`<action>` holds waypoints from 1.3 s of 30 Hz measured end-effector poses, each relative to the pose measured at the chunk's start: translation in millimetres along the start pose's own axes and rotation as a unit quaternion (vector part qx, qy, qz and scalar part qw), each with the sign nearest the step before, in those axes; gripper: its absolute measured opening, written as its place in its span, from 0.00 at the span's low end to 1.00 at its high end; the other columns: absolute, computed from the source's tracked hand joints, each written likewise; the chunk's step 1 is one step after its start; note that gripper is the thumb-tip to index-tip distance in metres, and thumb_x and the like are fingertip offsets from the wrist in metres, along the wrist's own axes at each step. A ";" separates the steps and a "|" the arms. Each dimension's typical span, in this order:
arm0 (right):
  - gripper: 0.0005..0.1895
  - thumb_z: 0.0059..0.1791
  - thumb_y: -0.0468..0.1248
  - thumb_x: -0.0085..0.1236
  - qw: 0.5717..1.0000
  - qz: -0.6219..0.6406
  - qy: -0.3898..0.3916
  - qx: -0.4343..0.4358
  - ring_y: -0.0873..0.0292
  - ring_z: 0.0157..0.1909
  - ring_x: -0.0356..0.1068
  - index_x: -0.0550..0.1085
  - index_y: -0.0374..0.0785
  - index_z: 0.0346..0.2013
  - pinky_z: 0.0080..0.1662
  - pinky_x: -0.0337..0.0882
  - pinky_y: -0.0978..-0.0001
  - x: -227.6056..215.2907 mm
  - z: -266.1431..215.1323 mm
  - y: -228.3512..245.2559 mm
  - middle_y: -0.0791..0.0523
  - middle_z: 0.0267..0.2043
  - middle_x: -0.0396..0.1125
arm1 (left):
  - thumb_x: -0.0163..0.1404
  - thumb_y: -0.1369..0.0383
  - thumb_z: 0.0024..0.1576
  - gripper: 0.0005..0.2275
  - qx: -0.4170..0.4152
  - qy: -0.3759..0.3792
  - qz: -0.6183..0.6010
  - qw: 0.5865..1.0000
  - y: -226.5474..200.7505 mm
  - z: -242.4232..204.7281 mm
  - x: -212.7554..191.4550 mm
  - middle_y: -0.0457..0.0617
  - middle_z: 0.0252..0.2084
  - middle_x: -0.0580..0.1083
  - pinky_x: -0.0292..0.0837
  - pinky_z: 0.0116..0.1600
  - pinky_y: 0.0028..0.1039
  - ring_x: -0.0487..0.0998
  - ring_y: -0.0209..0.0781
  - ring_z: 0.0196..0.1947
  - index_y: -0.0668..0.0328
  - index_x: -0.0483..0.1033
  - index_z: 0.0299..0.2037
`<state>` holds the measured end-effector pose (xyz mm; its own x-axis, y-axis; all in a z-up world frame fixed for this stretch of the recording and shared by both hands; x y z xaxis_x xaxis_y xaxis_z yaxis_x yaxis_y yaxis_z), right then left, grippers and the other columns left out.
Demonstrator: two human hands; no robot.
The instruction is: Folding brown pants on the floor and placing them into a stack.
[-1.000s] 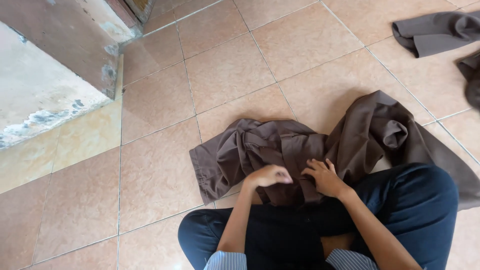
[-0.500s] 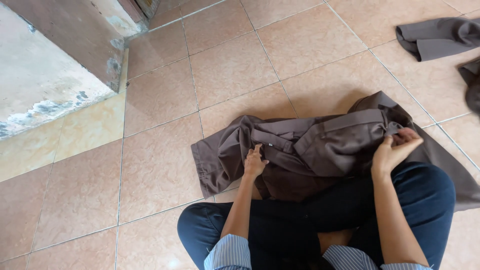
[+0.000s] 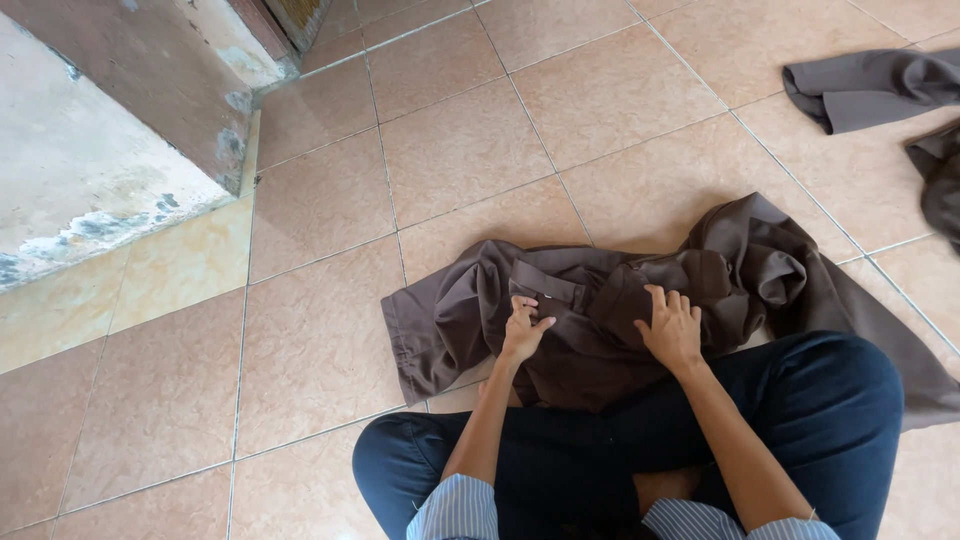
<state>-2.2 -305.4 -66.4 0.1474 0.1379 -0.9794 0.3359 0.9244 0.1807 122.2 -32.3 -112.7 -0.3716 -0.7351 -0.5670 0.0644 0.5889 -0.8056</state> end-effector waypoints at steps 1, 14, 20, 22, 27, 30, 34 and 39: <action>0.32 0.48 0.42 0.63 0.999 0.013 -0.022 0.021 0.47 0.55 0.71 0.60 0.53 0.63 0.55 0.66 0.53 -7.9 -0.7 -2.3 0.53 0.49 0.69 | 0.58 0.61 0.57 0.23 0.003 0.000 -0.015 1.000 -2.5 0.3 -0.2 0.61 0.54 0.76 0.73 0.57 0.43 0.80 0.55 0.52 0.55 0.59 0.56; 0.11 0.55 0.38 0.68 0.860 0.359 -0.323 0.169 0.41 0.35 0.75 0.72 0.39 0.41 0.39 0.73 0.52 -77.3 -20.6 -42.0 0.47 0.32 0.73 | 0.66 0.58 0.48 0.41 -0.088 0.021 0.368 0.925 -30.3 -23.3 -28.6 0.55 0.48 0.81 0.55 0.72 0.52 0.80 0.55 0.55 0.45 0.59 0.73; 0.14 0.52 0.37 0.71 0.870 0.361 -0.305 0.138 0.43 0.38 0.75 0.71 0.40 0.40 0.42 0.72 0.53 -75.8 -18.0 -32.7 0.51 0.34 0.73 | 0.68 0.72 0.38 0.53 0.147 0.093 0.470 0.866 -25.6 -16.5 17.8 0.46 0.70 0.66 0.20 0.77 0.56 0.47 0.47 0.78 0.41 0.49 0.77; 0.15 0.50 0.36 0.71 0.860 0.384 -0.295 0.158 0.42 0.40 0.75 0.70 0.42 0.43 0.43 0.73 0.53 -71.1 -17.7 -35.5 0.50 0.37 0.74 | 0.68 0.62 0.42 0.10 0.162 0.050 0.363 0.916 -56.7 -23.0 -8.6 0.40 0.40 0.81 0.17 0.78 0.53 0.71 0.39 0.62 0.40 0.84 0.34; 0.17 0.51 0.32 0.67 0.860 0.403 -0.279 0.143 0.43 0.43 0.74 0.69 0.42 0.50 0.44 0.72 0.52 -83.4 -13.6 -32.4 0.51 0.40 0.73 | 0.62 0.61 0.54 0.05 0.177 -0.089 0.103 0.975 -127.5 -50.2 -111.3 0.38 0.42 0.81 0.36 0.78 0.55 0.76 0.39 0.56 0.39 0.83 0.39; 0.17 0.51 0.32 0.67 0.865 0.397 -0.274 0.138 0.39 0.42 0.74 0.71 0.40 0.51 0.43 0.72 0.48 -84.2 -15.6 -32.0 0.48 0.38 0.72 | 0.57 0.64 0.60 0.05 0.190 -0.143 0.033 0.971 -137.8 -62.1 -142.2 0.39 0.39 0.81 0.52 0.72 0.52 0.80 0.43 0.49 0.40 0.83 0.43; 0.19 0.49 0.39 0.73 0.868 0.388 -0.270 0.152 0.38 0.37 0.73 0.73 0.41 0.49 0.39 0.69 0.44 -78.4 -16.7 -36.0 0.49 0.32 0.69 | 0.46 0.66 0.65 0.10 0.194 -0.119 0.200 0.953 -141.8 -70.0 -131.3 0.38 0.32 0.75 0.59 0.66 0.42 0.77 0.39 0.44 0.34 0.79 0.48; 0.20 0.48 0.44 0.77 0.880 0.362 -0.268 0.152 0.37 0.34 0.74 0.75 0.41 0.45 0.38 0.72 0.48 -82.9 -19.7 -30.0 0.47 0.27 0.70 | 0.51 0.45 0.55 0.15 0.238 -0.088 0.222 0.942 -144.0 -71.1 -104.8 0.41 0.29 0.74 0.55 0.65 0.41 0.75 0.40 0.41 0.42 0.79 0.34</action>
<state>-42.8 -337.5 7.6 0.8152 0.3893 -0.4289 0.1949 0.5130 0.8360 85.9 -16.2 75.0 -0.0539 -0.5205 -0.8522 0.5998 0.6654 -0.4444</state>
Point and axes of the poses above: each hand's wrist, its own z-axis towards the middle knuckle, its own x-axis out of the palm, y = z × x, the point moved 7 cm from there along z, towards the middle knuckle
